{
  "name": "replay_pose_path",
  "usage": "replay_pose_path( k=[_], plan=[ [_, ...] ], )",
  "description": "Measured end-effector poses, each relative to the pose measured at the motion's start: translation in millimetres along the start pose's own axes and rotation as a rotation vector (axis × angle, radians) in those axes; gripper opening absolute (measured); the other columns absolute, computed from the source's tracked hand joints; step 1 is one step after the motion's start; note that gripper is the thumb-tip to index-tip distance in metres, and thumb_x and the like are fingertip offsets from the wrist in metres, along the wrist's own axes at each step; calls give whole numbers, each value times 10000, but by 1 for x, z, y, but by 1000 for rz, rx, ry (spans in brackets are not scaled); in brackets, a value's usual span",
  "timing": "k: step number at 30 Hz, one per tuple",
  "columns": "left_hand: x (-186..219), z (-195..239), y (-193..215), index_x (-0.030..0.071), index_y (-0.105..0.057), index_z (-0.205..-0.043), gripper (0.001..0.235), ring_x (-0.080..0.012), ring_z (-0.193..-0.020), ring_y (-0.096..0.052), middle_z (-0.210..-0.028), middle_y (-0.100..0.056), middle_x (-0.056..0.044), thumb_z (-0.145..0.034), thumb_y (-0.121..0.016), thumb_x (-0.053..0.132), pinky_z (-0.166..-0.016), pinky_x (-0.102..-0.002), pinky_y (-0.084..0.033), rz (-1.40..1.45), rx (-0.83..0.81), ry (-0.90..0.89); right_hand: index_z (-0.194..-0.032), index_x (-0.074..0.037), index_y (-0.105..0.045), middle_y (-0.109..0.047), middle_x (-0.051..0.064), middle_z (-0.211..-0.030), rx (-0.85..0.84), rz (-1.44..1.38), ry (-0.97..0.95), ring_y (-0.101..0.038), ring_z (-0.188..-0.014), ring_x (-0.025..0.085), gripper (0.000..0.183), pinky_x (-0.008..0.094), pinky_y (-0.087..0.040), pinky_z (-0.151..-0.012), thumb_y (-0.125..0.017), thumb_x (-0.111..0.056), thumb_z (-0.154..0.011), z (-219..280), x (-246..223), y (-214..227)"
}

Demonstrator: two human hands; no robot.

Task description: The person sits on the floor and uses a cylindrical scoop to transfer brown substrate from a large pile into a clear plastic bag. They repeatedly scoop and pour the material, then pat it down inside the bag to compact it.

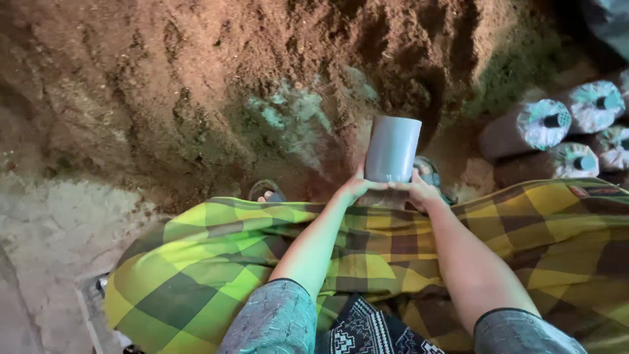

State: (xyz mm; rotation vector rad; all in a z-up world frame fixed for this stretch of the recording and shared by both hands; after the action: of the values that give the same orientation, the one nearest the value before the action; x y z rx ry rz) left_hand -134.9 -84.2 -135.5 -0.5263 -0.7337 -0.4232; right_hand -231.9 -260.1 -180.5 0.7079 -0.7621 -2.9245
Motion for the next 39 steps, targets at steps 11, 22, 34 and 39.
replay_pose_path(
  k=[11, 22, 34, 39],
  plan=[
    [-33, -11, -22, 194, -99, -1768, 1447, -439, -1654, -97, -1775, -178, -293, -668, -1007, 438, -1348, -596, -94, -97, -45, 174, -1399, -80, -504, -628, 280, -1311, -195, -602, -18, -648, -1190, 431, 838, 686, -572, -833, -983, -390, -785, 27, 21, 5],
    [20, -58, -11, 225, -239, -1747, 1239, -410, -1631, -234, -1749, -289, -261, -774, -915, 586, -1344, -536, -188, -137, 122, 92, -1421, -73, -580, -616, 289, -1407, -41, -400, 116, -536, -1413, 435, 930, 618, -465, -1111, -956, -618, -768, -1, -56, 41],
    [98, -81, -1, 96, -310, -1713, 1067, -414, -1644, -199, -1750, -286, -269, -853, -904, 312, -1347, -533, -132, 25, 167, -147, -1481, -67, -548, -644, 263, -1270, -17, -525, 269, -612, -1263, 408, 997, 594, -512, -1021, -1021, -472, -703, -52, -110, 48],
    [77, -101, 8, 110, -332, -1698, 1158, -449, -1622, -264, -1700, -361, -300, -742, -972, 237, -1334, -563, -183, -62, 151, -163, -1479, -35, -510, -608, 236, -1191, -25, -611, 341, -598, -1185, 388, 1004, 573, -528, -969, -1033, -346, -680, -63, -99, 44]
  ],
)
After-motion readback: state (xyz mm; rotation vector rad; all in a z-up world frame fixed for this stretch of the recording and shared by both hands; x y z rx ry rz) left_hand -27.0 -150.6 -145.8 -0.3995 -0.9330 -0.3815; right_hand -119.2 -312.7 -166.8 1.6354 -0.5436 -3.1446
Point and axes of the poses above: each hand's wrist, its own z-axis away from the middle knuckle, its own y-axis out of the back of the hand, x = y × z, the point moved 4 cm from there along -z, towards the middle knuckle
